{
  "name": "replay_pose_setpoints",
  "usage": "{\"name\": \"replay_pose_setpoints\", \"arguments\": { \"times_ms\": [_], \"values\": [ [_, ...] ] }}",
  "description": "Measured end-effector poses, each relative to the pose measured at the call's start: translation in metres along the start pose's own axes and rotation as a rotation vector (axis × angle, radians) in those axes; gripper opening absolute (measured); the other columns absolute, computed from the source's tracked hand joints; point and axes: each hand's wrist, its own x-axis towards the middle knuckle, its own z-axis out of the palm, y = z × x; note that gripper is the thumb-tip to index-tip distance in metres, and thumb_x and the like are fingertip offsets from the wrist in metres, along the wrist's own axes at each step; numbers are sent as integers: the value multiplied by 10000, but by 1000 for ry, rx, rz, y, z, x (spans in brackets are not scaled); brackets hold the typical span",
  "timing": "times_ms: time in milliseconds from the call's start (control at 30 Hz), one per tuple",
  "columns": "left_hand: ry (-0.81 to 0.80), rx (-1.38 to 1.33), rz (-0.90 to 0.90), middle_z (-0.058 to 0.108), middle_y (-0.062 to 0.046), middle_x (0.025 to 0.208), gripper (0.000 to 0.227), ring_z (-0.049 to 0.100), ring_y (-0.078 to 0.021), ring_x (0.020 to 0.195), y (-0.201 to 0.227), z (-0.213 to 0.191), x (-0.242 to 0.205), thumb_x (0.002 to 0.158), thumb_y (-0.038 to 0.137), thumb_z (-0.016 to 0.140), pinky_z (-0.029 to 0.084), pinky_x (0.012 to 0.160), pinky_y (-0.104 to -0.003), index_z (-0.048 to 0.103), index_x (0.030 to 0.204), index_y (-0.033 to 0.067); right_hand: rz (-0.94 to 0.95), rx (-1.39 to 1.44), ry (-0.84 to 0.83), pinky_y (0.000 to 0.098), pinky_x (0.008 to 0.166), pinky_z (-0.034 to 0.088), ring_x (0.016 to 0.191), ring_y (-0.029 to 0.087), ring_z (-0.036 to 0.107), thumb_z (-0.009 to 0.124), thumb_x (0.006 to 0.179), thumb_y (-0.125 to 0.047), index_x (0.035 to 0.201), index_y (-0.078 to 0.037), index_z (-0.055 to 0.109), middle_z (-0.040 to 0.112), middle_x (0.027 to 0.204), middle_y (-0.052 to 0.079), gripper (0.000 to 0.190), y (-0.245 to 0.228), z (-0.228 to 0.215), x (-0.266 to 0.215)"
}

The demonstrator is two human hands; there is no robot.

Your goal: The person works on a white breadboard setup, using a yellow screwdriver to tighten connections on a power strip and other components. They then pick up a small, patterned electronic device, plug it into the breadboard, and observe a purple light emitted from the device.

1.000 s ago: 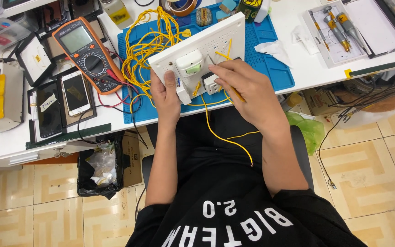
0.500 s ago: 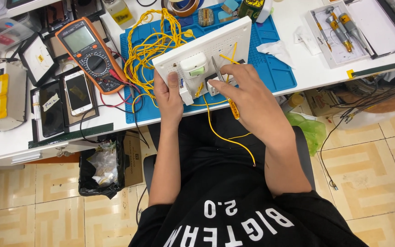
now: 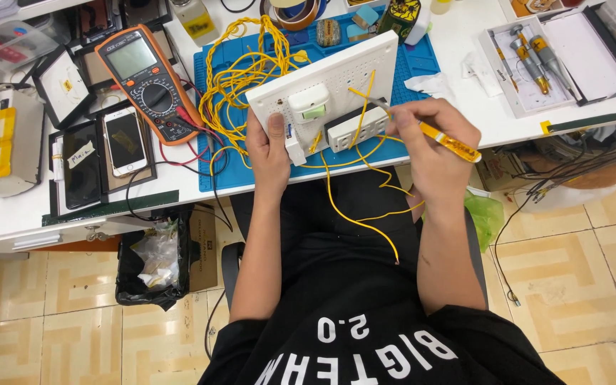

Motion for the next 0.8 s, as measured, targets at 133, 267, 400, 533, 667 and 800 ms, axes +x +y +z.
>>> {"name": "replay_pose_setpoints", "arguments": {
  "times_ms": [133, 267, 400, 533, 667, 800],
  "values": [
    [5, 10, 2, 753, -87, 1291, 436, 698, -101, 1158, -7, -1, 0, 1265, 321, 502, 608, 1063, -393, 520, 1654, 124, -74, -13, 31, 324, 764, 489, 750, 188, 520, 491, 1233, -391, 901, -81, 758, 584, 757, 44, 527, 3, 14, -4],
    [11, 6, -3, 747, -105, 1338, 453, 706, -130, 1203, -11, -2, -1, 1262, 311, 511, 599, 1093, -413, 504, 1673, 121, -130, -103, 69, 325, 846, 497, 907, 199, 491, 202, 1245, -581, 824, -124, 473, 397, 1022, 59, 678, -26, 8, 7],
    [14, 13, -7, 742, -119, 1345, 467, 708, -145, 1199, -12, -3, 0, 1261, 323, 513, 594, 1103, -427, 495, 1678, 113, -322, -255, -59, 352, 842, 476, 865, 206, 474, 332, 1286, -386, 1033, -72, 671, 368, 1001, 43, 527, -43, -2, 30],
    [-18, -12, -121, 674, -98, 1509, 533, 658, -242, 1421, -1, -5, -1, 1195, 447, 566, 614, 1107, -358, 507, 1608, 115, -470, -645, -211, 365, 537, 412, 864, 256, 533, 897, 1160, -108, 1197, -99, 785, 479, 1087, 102, 118, 6, 20, 35],
    [-11, -18, -58, 718, -112, 1402, 492, 694, -195, 1297, -3, -1, 1, 1225, 384, 540, 615, 1081, -389, 508, 1635, 113, -613, -769, -134, 309, 522, 487, 707, 178, 546, 901, 1110, -189, 1116, -139, 810, 488, 1036, 23, 105, 41, 38, 41],
    [-3, -5, -21, 744, -133, 1328, 487, 713, -170, 1212, -9, -2, 0, 1252, 326, 514, 611, 1086, -445, 484, 1684, 102, -606, -725, -106, 266, 561, 540, 647, 153, 570, 920, 1065, -137, 1041, -132, 809, 487, 966, 8, 115, 37, 44, 40]
  ]
}}
